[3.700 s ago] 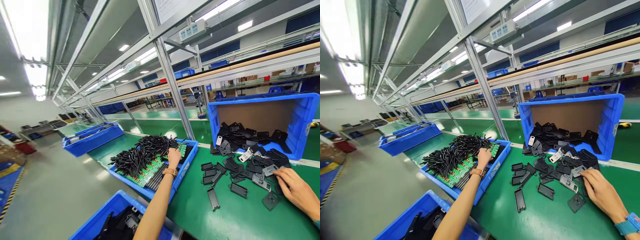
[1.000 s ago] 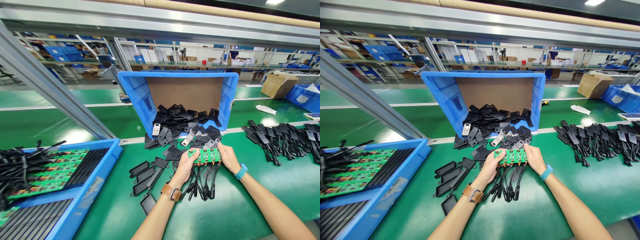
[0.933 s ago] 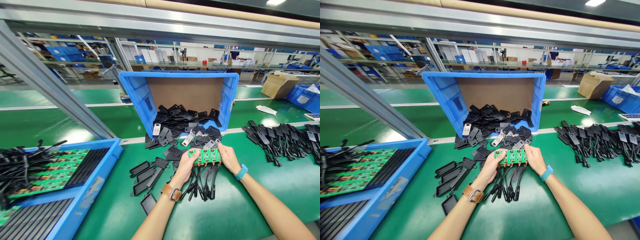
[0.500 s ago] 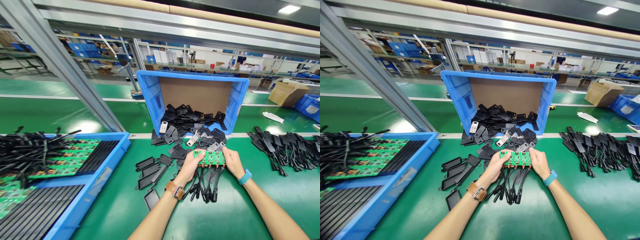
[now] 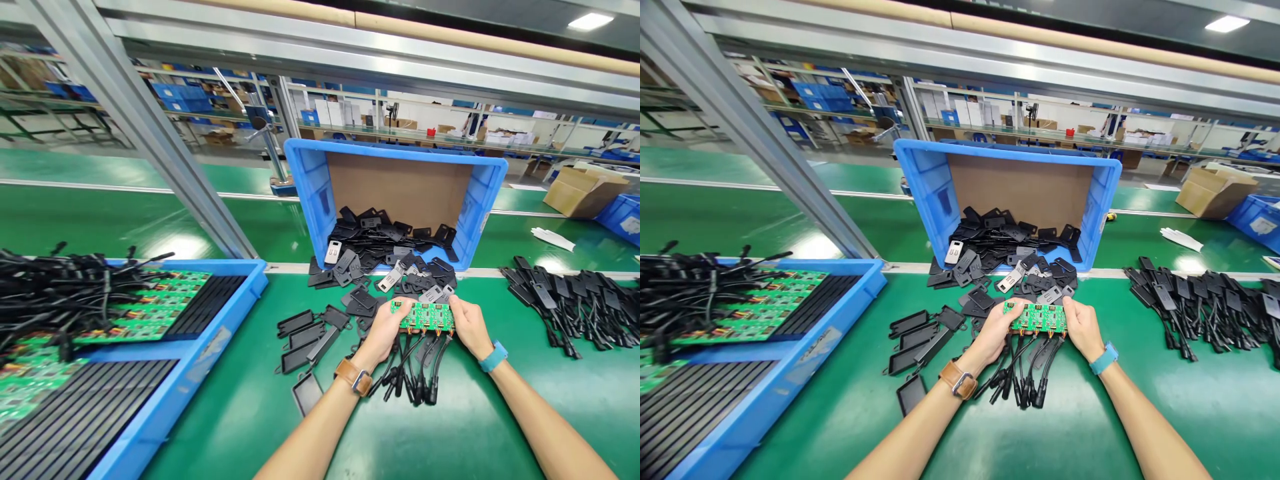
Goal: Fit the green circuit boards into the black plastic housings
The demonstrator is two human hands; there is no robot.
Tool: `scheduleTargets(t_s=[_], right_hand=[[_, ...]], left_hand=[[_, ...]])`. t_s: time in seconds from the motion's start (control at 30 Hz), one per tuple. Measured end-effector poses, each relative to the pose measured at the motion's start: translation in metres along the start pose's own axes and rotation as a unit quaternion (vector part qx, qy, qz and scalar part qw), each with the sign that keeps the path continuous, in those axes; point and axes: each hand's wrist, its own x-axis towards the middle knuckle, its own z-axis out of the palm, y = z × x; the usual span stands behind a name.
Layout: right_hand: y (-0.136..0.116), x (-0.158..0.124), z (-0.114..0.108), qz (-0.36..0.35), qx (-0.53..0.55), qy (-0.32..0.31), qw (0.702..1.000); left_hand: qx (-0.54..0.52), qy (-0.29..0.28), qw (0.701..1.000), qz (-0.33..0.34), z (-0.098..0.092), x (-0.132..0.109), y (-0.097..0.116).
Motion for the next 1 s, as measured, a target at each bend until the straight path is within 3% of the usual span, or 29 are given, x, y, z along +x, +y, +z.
scheduleTargets(t_s=[0.77, 1.0], right_hand=[[-0.007, 0.0, -0.003, 0.031, 0.027, 0.008, 0.999], [-0.021, -0.001, -0.003, 0.076, 0.079, 0.014, 0.994]], left_hand=[[-0.047, -0.017, 0.999, -0.023, 0.001, -0.002, 0.007], [-0.018, -0.073, 0.997, -0.032, 0.001, -0.005, 0.007]])
